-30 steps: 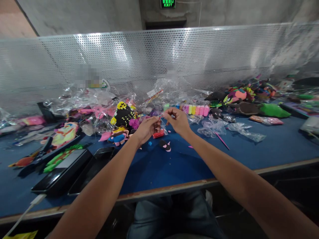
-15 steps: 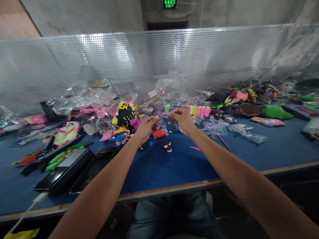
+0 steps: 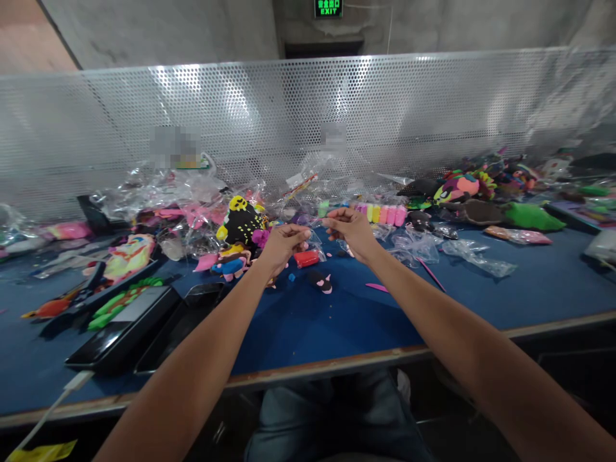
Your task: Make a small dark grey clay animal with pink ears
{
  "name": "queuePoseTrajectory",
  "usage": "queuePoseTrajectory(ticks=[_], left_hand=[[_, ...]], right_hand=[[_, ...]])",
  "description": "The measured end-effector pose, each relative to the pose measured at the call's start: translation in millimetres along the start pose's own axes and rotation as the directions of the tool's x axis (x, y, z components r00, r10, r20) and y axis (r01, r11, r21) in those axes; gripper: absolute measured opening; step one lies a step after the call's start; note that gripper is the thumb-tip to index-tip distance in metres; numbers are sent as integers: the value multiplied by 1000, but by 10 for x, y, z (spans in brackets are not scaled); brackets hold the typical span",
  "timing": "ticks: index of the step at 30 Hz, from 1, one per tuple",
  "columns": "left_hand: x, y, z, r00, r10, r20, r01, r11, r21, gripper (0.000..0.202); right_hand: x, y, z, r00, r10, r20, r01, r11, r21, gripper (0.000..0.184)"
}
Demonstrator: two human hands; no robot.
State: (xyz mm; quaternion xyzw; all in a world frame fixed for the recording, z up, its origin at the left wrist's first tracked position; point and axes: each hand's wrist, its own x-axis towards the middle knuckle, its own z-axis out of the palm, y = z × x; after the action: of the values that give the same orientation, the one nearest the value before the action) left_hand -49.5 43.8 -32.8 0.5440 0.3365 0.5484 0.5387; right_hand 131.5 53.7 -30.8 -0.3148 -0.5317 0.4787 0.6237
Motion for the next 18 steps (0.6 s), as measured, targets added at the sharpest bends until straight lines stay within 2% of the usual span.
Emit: queuePoseTrajectory(ticks=[5,9,14,18], left_hand=[[10,-5,-19,1000,-18,-13,18,1000,25,42],[18,-11,-33,1000,12,18,-12,1000,2,40],[23,-7,-36,997,75,26,-73,996,-43,39],[28,-9,-46,995,98,27,-98,995,-9,36]], right_hand=[[16,22,-3,998,55,18,-55,998,15,33],[13,35,11,996,63,58,-64,998,26,26],[-2,45,29,994,37,100,-35,999,-17,36],[-18,49,38,990,43,133,-37,998,-44,42]])
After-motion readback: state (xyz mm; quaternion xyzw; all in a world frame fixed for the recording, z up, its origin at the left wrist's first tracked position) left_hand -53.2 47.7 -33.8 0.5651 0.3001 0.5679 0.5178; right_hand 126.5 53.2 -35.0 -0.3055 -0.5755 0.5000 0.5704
